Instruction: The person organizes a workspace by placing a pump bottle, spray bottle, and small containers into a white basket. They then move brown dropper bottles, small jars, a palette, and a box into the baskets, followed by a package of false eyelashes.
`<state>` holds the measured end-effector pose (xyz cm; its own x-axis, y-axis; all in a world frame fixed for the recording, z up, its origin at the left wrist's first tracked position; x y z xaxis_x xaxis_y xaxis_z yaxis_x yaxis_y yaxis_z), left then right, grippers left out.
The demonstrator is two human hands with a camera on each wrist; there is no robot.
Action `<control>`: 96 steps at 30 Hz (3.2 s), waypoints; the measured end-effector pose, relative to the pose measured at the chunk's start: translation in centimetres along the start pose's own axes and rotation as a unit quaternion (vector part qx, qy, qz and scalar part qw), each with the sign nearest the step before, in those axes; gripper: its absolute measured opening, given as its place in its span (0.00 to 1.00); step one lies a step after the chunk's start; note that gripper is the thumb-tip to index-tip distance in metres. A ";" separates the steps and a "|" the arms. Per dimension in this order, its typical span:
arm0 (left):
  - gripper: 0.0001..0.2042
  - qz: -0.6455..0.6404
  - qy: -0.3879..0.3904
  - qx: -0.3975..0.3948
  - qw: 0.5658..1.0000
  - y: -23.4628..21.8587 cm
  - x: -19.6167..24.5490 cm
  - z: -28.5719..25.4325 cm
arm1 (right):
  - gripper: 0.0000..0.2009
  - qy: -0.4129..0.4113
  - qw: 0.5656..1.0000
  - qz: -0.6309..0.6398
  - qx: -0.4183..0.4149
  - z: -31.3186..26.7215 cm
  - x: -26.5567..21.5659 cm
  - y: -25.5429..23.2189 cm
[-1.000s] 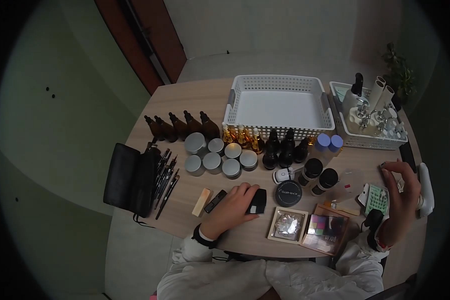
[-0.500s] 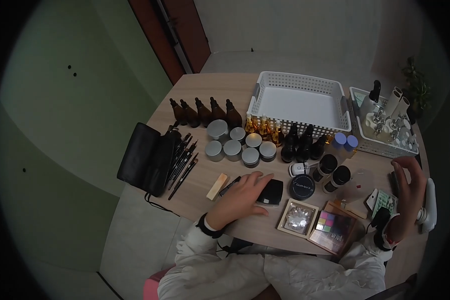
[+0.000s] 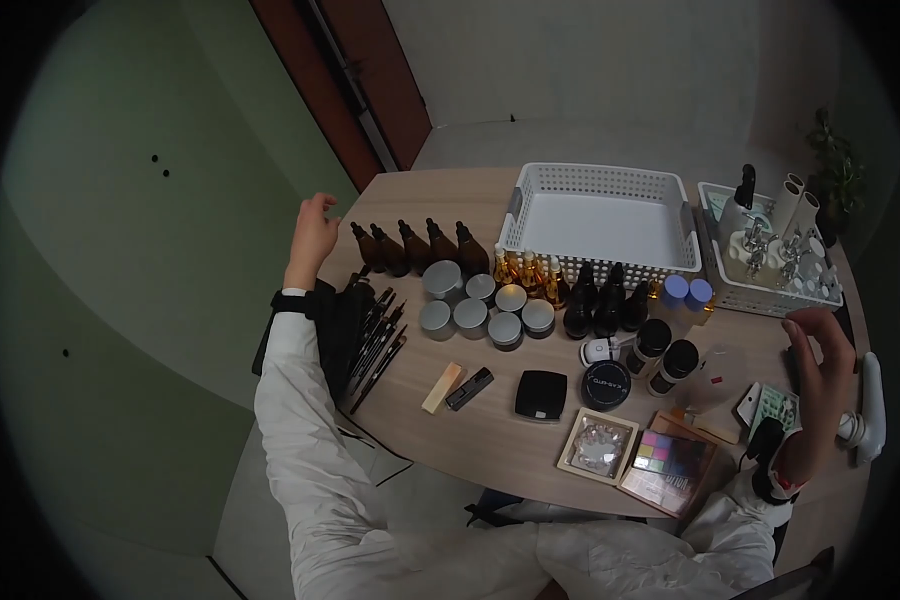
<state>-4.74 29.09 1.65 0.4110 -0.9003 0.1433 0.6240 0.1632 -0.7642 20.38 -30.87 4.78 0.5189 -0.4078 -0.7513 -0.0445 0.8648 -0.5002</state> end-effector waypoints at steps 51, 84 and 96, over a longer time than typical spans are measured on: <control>0.09 -0.143 0.268 0.093 0.948 -0.7 24.9 10.2 | 0.04 0.026 0.999 -0.021 0.041 0.8 -0.4 -0.5; 0.09 -0.160 0.242 -0.184 0.939 31.8 43.5 19.2 | 0.05 0.054 0.996 0.026 0.067 1.5 0.8 -2.9; 0.25 -0.176 0.237 -0.255 0.921 28.8 43.2 18.7 | 0.04 0.055 0.996 0.027 0.070 1.3 0.6 -2.9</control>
<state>43.43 2.45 -2.46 -0.1689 -0.9562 0.2392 0.2207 -0.2732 -0.9363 21.94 -33.23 6.34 0.4216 -0.3832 -0.8218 0.0537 0.9153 -0.3992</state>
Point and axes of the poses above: each hand's wrist, its own z-axis towards the middle knuckle, its own y-axis out of the palm, x = y × z, the point moved 2 cm from there along z, towards the middle knuckle, and after that the axes turned 15 degrees about y, right-handed, at the moved point
